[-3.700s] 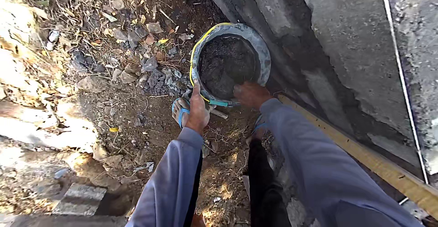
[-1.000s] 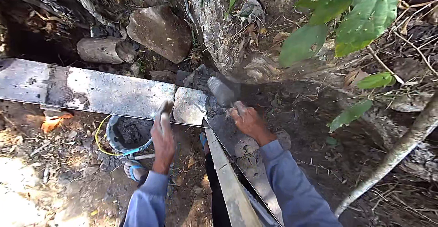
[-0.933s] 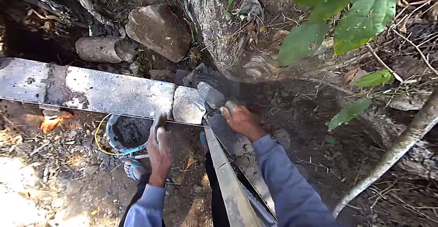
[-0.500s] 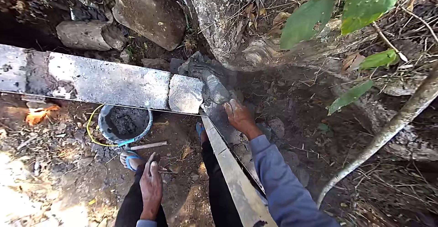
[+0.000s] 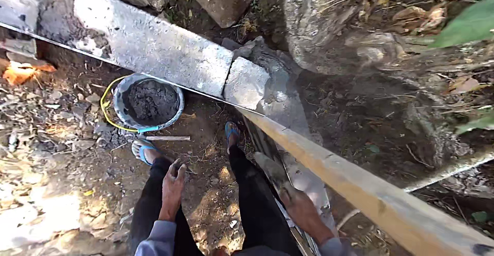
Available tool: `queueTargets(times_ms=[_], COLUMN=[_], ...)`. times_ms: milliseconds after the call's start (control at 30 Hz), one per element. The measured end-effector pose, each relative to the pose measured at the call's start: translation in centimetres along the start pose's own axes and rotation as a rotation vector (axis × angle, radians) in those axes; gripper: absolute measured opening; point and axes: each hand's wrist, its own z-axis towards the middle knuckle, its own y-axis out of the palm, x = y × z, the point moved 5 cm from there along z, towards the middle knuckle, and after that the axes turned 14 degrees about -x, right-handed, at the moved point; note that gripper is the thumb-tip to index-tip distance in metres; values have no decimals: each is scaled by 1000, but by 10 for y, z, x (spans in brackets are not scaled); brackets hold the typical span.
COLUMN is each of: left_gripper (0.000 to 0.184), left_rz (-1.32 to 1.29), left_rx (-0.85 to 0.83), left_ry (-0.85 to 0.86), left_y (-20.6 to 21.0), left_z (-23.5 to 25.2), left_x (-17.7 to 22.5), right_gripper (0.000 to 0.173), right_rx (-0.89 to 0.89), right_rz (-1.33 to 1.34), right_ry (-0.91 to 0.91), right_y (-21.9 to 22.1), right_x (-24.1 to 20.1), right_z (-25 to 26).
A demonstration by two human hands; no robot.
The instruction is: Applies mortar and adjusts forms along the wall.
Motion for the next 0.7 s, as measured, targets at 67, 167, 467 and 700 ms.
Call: queueTargets(times_ms=[67,167,467,700], left_gripper=[44,45,46,44], left_rz=[23,-1,-363,-547], left_rx=[-42,-73,-70,-94], left_ry=[-14,-28,22,96], left_y=[-9,-30,-111,-148], left_z=[13,35,48,49], left_x=[-5,-13,-38,-31], right_gripper=[46,48,49,38], right_rx=[-33,-2,264,52], right_rz=[-111,-370,-779,-987], right_ry=[-66,-188,-248,-150], right_y=[23,35,39,93], right_x=[-57,-173,-435,-487], right_z=[33,113,318,408])
